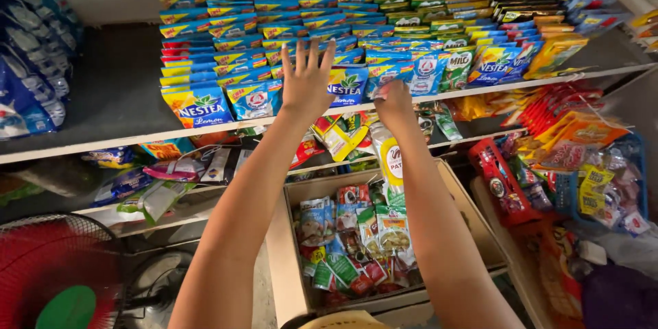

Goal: Organize and hang spice and condiment packets on store shelves from a cardboard box.

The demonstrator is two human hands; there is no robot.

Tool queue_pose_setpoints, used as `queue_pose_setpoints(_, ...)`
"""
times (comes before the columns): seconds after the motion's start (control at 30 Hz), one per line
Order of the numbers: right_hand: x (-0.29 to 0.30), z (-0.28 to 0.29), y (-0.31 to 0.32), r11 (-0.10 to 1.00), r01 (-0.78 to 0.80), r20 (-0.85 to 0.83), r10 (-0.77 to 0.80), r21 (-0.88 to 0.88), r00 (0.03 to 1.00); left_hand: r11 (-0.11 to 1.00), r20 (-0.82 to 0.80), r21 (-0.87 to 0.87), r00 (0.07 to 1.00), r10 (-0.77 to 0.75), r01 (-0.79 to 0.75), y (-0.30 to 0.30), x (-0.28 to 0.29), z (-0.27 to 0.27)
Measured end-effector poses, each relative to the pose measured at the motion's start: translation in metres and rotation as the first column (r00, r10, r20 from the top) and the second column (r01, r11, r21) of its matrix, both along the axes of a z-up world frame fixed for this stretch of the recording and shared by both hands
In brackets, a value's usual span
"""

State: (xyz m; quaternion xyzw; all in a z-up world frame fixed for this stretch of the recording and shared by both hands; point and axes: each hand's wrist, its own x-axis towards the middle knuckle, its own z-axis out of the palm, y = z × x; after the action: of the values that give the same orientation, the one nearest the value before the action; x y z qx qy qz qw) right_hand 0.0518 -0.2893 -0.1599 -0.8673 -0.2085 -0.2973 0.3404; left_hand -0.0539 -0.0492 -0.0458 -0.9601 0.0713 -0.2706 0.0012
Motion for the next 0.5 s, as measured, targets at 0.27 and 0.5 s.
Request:
queue_pose_setpoints(0.27, -0.051, 0.035, 0.021, 0.999, -0.004, -0.214, 0.012, 0.037, 0.977, 0.995, 0.098, -0.044, 0.992, -0.082, 0.086, -0.006, -0.003, -0.007)
queue_pose_setpoints(0.5, -0.059, 0.026, 0.045, 0.992, -0.104, -0.074, 0.109, 0.067, 0.991, 0.996, 0.105, -0.088, 0.994, -0.012, 0.021, -0.01, 0.014, -0.021)
